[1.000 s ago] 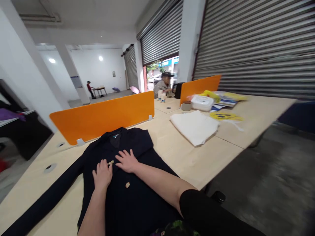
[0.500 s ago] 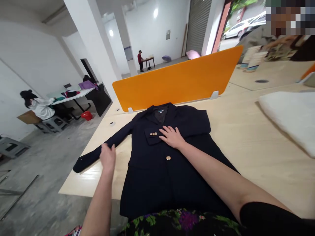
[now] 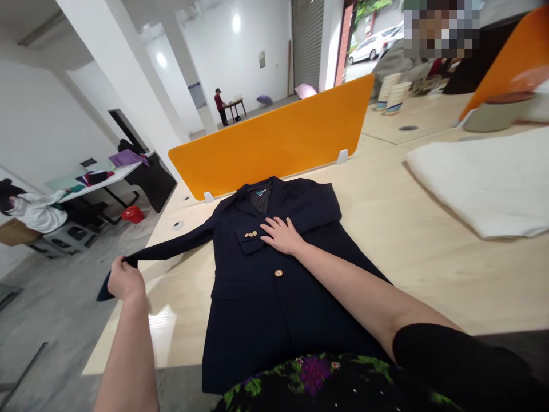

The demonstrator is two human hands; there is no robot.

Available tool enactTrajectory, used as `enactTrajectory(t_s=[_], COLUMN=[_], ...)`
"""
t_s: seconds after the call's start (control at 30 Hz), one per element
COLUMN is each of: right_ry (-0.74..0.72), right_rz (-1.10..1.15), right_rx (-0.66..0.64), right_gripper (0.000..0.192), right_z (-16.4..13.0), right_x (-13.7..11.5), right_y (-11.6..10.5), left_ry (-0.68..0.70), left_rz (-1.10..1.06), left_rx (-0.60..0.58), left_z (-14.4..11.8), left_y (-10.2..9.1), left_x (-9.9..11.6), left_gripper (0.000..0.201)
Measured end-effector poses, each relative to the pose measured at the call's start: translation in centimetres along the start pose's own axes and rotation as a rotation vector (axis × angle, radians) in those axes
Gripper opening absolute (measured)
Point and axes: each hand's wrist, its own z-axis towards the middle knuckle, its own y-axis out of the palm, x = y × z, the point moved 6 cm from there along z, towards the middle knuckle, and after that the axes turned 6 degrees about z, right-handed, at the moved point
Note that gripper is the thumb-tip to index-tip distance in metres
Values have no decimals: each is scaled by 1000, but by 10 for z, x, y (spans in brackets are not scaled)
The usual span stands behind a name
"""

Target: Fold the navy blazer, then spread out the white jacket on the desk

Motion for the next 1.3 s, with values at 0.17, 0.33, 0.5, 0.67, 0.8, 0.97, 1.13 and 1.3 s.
enactTrajectory(t_s=[0.17, 0.33, 0.5, 0.67, 0.8, 0.97, 1.13, 1.3], right_ry=[-11, 33, 218, 204, 346, 307, 164, 218], right_rz=[25, 347, 1126, 1368, 1542, 1279, 927, 783], right_rx=[11, 141, 462, 520, 484, 172, 118, 300], right_gripper=[55, 53, 46, 52, 63, 50, 20, 16], right_z=[2, 12, 19, 20, 14, 13, 14, 7], right_x=[1, 21, 65, 70, 77, 71, 63, 91], right_y=[2, -2, -7, -13, -21, -38, -64, -89], left_ry=[229, 992, 1652, 1230, 859, 672, 497, 568], left_rz=[111, 127, -264, -294, -164, -344, -480, -477], left_rx=[222, 400, 283, 128, -100, -216, -197, -197], left_z=[4, -83, -199, -158, -116, -111, -98, -99], left_y=[-42, -61, -17, 52, 109, 135, 134, 137], left_x=[84, 208, 221, 183, 165, 154, 141, 143], left_gripper=[42, 38, 30, 28, 54, 65, 60, 60])
